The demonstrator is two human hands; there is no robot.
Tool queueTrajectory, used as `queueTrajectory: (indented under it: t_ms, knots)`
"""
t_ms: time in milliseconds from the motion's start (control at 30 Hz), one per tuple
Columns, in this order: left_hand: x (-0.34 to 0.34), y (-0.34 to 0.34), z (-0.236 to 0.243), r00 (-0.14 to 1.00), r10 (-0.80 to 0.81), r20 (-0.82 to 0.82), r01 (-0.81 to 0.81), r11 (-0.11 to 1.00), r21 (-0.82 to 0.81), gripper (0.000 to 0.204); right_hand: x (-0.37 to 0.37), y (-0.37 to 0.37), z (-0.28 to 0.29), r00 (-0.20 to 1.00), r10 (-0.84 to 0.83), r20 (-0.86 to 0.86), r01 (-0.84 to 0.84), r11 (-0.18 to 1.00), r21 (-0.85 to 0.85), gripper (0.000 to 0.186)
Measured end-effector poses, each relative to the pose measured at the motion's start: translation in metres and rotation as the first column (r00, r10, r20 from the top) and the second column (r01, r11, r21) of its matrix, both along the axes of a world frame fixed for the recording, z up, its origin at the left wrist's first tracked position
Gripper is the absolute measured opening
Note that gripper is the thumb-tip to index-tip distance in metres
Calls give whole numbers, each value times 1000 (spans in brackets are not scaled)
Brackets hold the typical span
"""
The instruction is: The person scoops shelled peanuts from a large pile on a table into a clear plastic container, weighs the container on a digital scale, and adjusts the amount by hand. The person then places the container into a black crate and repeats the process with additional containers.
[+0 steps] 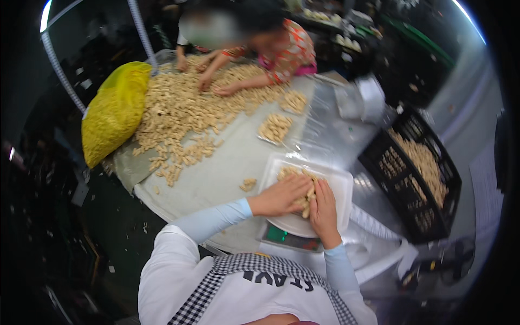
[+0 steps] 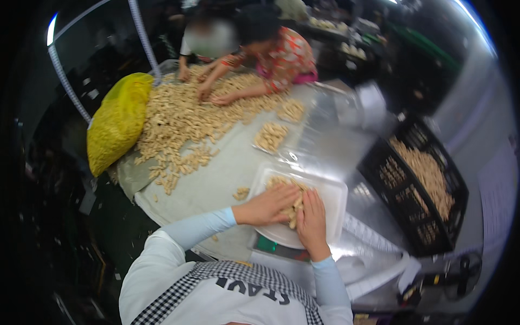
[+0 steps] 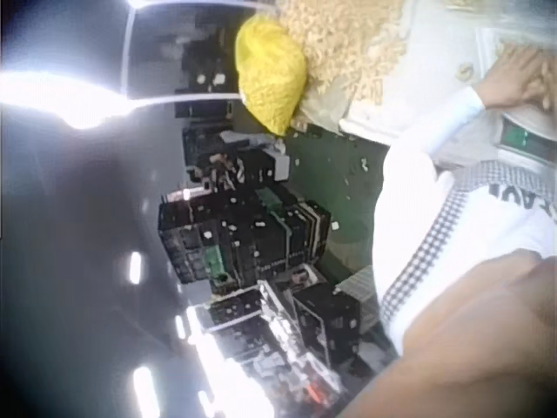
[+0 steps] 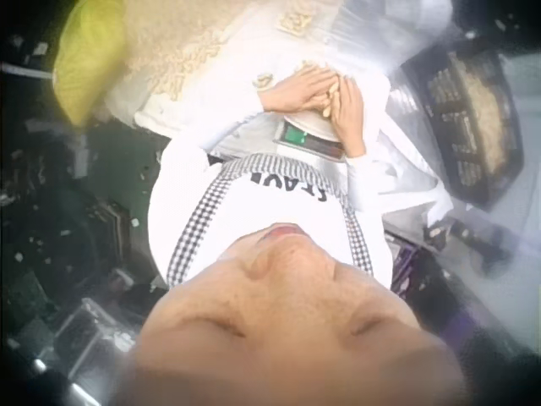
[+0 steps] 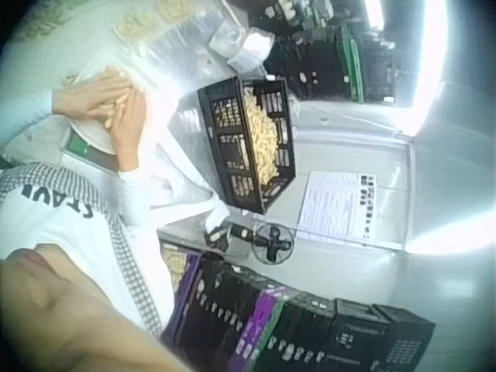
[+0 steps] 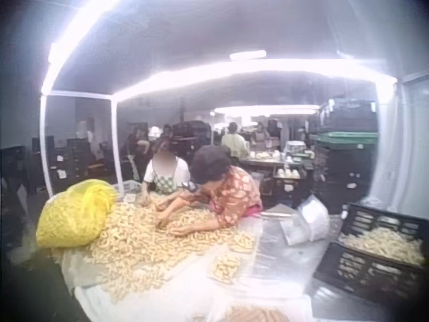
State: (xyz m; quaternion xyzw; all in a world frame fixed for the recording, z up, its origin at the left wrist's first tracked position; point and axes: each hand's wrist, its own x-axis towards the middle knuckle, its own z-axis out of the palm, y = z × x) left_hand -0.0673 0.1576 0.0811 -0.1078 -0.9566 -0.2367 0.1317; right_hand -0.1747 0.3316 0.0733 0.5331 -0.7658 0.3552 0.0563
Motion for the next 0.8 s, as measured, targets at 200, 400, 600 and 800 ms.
queueTrajectory:
  t_ms: [200,400,600,800]
  knots:
    - [7,6,11,995,90,-36,-68,918,391,53,15,28,11,989,-99,106,109,990,-90,53]
    - [0,9,16,846,483,-225,-430,868,246,47,22,22,12,987,-155,53,156,988,-15,57]
    - [3,4,-10,951,303,57,-307,944,120,55,10,-6,10,999,-6,-43,7,1000,9,54]
    - [8,20,13,979,203,26,-205,974,92,75,-20,-18,8,976,152,158,-153,988,-4,44]
